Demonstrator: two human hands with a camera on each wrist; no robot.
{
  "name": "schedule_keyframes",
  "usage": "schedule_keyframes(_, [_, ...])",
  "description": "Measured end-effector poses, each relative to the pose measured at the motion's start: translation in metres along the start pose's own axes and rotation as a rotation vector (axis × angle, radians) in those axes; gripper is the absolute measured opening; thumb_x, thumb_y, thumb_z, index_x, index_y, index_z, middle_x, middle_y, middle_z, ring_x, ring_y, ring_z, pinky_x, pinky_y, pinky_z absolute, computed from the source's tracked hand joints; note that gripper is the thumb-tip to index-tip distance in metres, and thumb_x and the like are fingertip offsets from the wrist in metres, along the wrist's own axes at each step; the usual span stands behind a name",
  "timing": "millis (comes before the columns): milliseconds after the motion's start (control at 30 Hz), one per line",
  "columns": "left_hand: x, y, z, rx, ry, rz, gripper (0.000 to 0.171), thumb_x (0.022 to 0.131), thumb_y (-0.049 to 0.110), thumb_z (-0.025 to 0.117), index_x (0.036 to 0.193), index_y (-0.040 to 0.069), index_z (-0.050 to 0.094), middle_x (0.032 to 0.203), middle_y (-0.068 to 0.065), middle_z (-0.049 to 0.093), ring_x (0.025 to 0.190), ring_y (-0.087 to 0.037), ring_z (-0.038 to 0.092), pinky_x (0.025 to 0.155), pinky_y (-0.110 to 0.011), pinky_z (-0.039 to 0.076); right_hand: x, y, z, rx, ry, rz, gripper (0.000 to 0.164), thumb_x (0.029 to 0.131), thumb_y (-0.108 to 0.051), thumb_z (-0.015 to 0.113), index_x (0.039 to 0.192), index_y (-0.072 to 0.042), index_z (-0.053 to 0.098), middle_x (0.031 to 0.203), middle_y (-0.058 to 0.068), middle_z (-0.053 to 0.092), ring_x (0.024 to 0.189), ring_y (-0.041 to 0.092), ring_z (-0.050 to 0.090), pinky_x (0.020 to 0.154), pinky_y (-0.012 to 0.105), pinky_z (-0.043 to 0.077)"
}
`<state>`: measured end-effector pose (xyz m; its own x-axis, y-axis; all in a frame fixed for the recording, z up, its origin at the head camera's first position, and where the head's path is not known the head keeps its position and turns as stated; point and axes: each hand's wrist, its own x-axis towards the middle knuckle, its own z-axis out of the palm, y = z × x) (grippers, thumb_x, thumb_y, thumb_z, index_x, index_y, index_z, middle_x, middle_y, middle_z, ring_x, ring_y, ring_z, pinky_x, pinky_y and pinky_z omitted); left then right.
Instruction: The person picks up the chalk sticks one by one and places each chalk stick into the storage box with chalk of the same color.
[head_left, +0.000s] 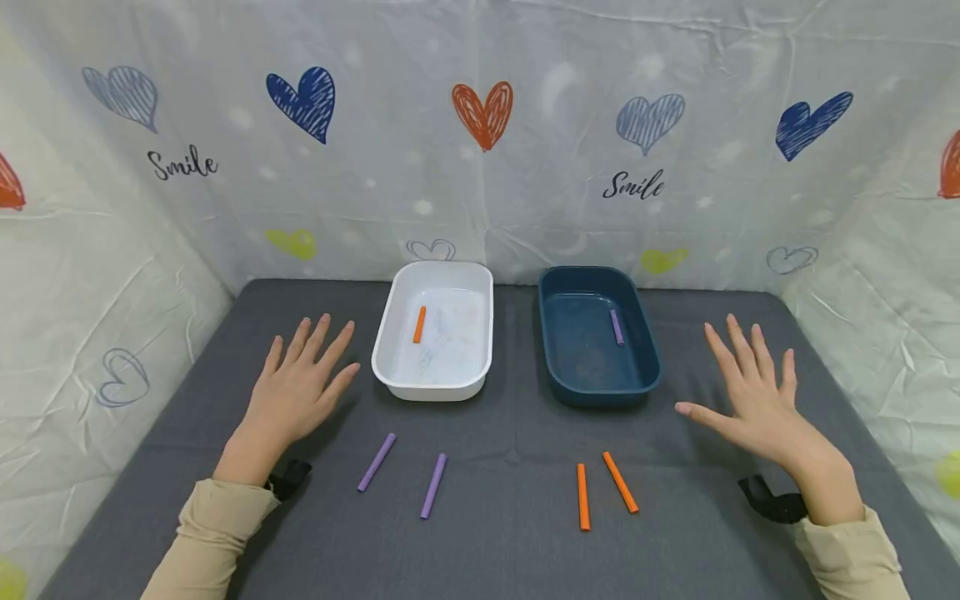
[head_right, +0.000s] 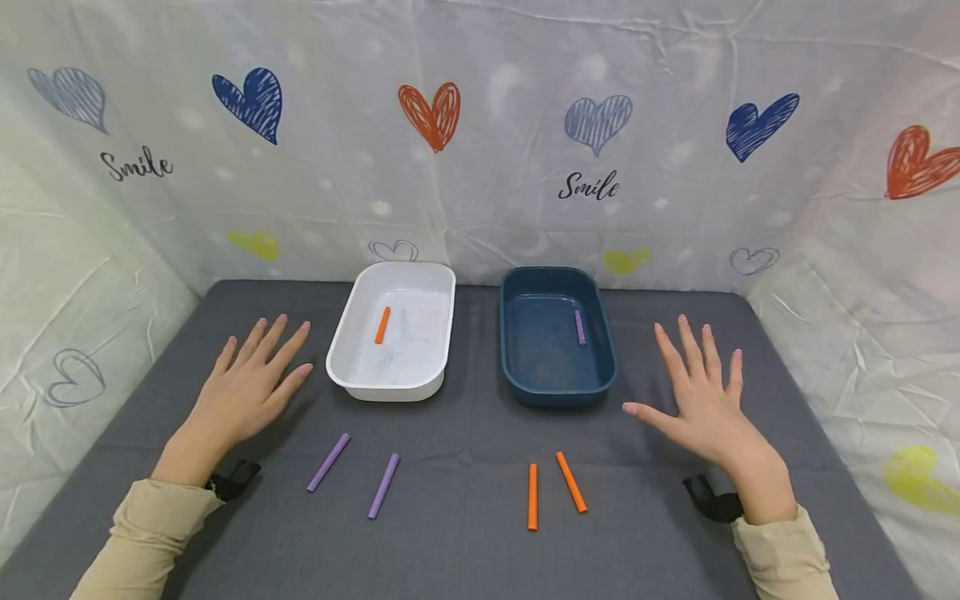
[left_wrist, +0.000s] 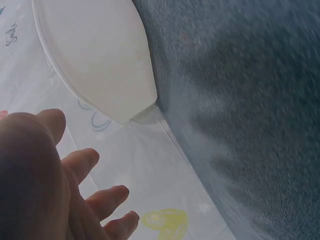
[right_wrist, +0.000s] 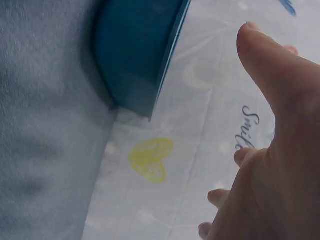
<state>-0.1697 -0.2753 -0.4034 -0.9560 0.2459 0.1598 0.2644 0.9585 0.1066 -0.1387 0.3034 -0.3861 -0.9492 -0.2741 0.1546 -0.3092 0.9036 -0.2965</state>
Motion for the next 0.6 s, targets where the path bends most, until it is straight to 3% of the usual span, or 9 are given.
schedule_keyframes(600, [0.001, 0.024, -0.005, 0.006, -0.015, 0.052, 0.071, 0.104, 0.053, 0.039, 0.161, 0.017, 0.014, 0.164, -0.018, 0.014, 0.150, -0.039, 0.009, 0.117, -0.063, 0.006, -0.007, -0.031, 0.013, 0.089, -0.032, -0.149, 0.113, 0.087, -0.049, 0.073, 0.160, -0.017, -0.007, 0.166, 0.006, -0.013, 0.150, 0.032, -0.015, 0.110, 0.062, -0.022])
